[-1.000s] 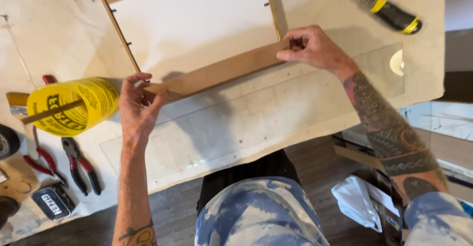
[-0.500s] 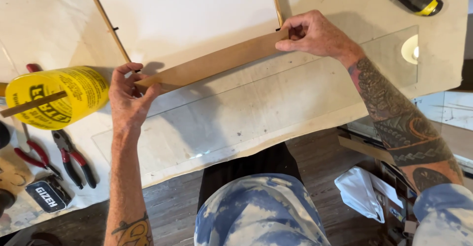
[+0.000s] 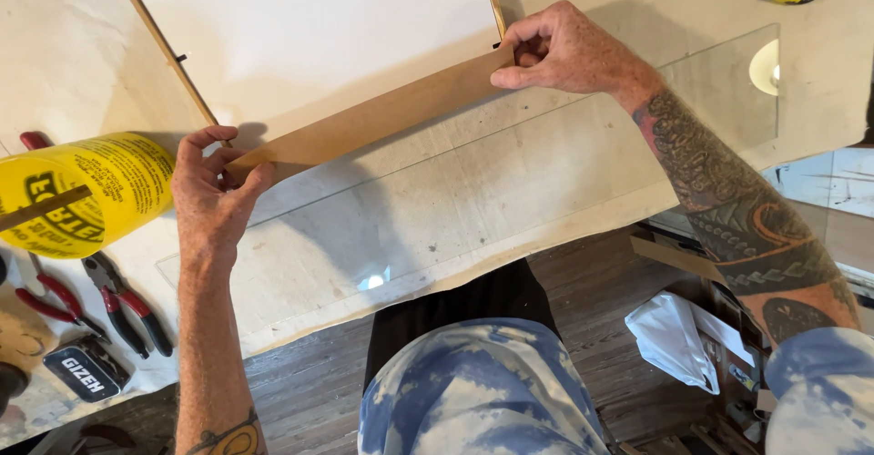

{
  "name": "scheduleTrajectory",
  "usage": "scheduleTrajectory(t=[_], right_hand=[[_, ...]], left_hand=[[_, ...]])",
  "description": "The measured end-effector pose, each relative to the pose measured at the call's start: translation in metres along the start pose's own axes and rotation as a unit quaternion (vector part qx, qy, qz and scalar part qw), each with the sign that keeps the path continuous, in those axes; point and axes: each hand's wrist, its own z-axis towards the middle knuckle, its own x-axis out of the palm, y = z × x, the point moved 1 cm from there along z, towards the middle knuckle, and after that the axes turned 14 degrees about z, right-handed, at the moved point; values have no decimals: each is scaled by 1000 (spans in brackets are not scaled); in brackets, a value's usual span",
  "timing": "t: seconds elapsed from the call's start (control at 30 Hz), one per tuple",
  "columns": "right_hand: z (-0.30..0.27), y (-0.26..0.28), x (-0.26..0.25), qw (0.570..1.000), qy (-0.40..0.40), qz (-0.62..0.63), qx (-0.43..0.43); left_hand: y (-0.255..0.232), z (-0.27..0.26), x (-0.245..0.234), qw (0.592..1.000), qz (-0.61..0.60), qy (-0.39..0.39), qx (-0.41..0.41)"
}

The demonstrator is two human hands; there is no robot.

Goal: Assembling or repairing a picture frame by attaching cardboard strips with tape and adhesive

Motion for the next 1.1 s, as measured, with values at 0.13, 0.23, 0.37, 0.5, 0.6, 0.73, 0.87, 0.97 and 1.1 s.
scheduleTrajectory(t=[0.13, 0.23, 0.37, 0.5, 0.6, 0.73, 0.87, 0.97, 1.1], right_hand=[[2, -1, 0, 1000, -1, -10, -6], [1, -5, -1, 1000, -2, -17, -20], [0, -1, 2, 1000, -12, -17, -17], [-1, -2, 2, 1000, -15, -7, -18], [-1, -6, 3, 1000, -17, 6, -22], [-2, -6, 2, 999, -24, 5, -31], [-2, -15, 1, 999, -27, 10, -22], [-1, -22, 1, 998, -24, 11, -51], [-4, -27, 5, 995, -41, 13, -90]], left_hand=[[1, 2, 0, 1000, 3, -1, 3], [3, 3, 1, 1000, 8, -4, 24], [0, 1, 2, 999, 23, -10, 19], [-1, 1, 3, 1000, 19, -12, 14], [-1, 0, 3, 1000, 12, -13, 10], [-2, 0, 5, 1000, 9, -17, 6], [1, 1, 5, 1000, 16, -11, 1], [2, 3, 6, 1000, 6, -19, 0], [10, 5, 7, 1000, 2, -19, 8]])
